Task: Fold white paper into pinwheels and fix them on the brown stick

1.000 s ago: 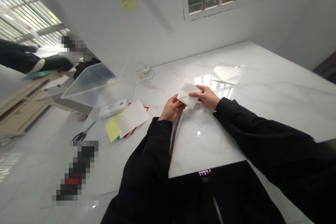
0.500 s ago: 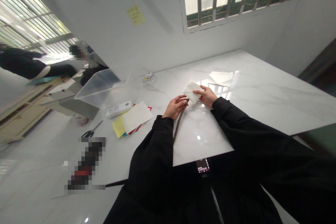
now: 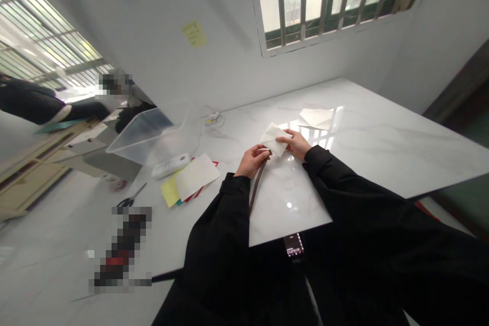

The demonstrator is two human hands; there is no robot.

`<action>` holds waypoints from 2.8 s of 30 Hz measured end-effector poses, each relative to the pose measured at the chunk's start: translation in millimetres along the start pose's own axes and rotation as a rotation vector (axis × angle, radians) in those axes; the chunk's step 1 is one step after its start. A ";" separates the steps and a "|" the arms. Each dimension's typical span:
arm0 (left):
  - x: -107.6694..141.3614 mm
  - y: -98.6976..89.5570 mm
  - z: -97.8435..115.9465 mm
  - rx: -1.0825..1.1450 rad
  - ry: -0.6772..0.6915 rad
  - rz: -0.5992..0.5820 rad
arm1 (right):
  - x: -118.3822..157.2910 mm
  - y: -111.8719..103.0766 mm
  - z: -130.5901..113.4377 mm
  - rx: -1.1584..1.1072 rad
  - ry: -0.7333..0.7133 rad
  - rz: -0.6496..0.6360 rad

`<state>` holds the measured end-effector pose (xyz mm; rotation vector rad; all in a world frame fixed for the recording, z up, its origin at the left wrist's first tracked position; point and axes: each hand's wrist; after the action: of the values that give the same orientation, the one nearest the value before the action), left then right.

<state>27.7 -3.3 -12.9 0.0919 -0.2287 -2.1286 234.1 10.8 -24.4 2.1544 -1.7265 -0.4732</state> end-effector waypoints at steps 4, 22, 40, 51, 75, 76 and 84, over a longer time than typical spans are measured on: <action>0.1 0.0 -0.8 0.007 0.052 0.042 | -2.3 0.7 4.7 0.085 -0.026 0.008; 2.0 -5.7 2.7 0.170 0.041 0.190 | 6.1 -12.6 -4.1 0.885 -0.137 0.268; -0.3 -3.8 3.9 0.186 0.030 0.238 | 5.1 -12.1 -4.9 0.986 -0.103 0.223; -1.3 -10.7 -1.8 0.192 0.076 0.229 | 5.9 -11.5 -7.1 0.987 -0.088 0.208; 7.2 -5.5 7.6 0.183 0.005 0.116 | 12.5 -10.0 -13.1 1.001 -0.132 0.176; 7.2 -5.4 7.6 0.179 0.004 0.112 | 12.1 -10.6 -14.2 1.026 -0.119 0.172; 5.4 -7.7 5.9 0.217 0.029 0.142 | 4.3 -16.3 -13.7 1.107 0.019 0.223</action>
<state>17.4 -3.1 -8.5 0.2265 -0.4358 -1.9546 255.4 10.7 -19.9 2.4722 -2.5192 0.7527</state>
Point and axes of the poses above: each hand's wrist, its own x-axis away from the middle knuckle, its own y-axis out of the palm, z = x × y, and after that the axes turned 11 degrees about -z, right-handed
